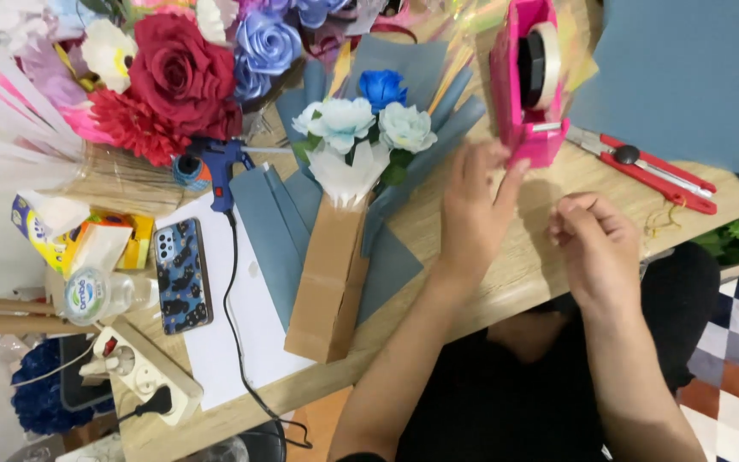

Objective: The person wraps a small bouquet of blue and light-blue artificial flowers in light-blue paper and a brown paper sleeve. They fold and tuck the paper around the stems, then use clear tape from a pink dispenser to secure the wrapping at the base.

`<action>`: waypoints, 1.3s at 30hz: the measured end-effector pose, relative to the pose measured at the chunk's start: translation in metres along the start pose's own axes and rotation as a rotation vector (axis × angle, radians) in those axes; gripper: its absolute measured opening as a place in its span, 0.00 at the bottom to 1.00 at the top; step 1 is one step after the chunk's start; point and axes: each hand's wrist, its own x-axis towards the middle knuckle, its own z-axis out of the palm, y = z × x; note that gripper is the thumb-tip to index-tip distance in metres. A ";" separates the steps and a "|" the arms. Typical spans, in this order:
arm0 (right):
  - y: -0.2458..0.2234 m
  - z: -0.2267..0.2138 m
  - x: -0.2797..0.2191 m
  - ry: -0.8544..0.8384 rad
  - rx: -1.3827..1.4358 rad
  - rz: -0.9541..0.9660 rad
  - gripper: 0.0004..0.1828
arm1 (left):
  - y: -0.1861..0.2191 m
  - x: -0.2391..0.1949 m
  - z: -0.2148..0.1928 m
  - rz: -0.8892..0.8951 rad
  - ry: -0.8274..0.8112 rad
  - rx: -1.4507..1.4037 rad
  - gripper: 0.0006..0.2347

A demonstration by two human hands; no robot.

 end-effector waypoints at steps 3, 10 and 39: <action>0.006 0.018 -0.013 0.054 0.043 -0.023 0.06 | 0.005 -0.034 0.002 -0.568 -0.229 -0.196 0.19; 0.010 0.014 -0.014 0.087 0.033 0.010 0.08 | -0.014 -0.054 0.025 -0.872 -0.156 -0.625 0.14; 0.026 0.049 0.066 0.309 0.065 -0.218 0.09 | 0.000 -0.045 0.004 -0.568 -0.132 -0.162 0.06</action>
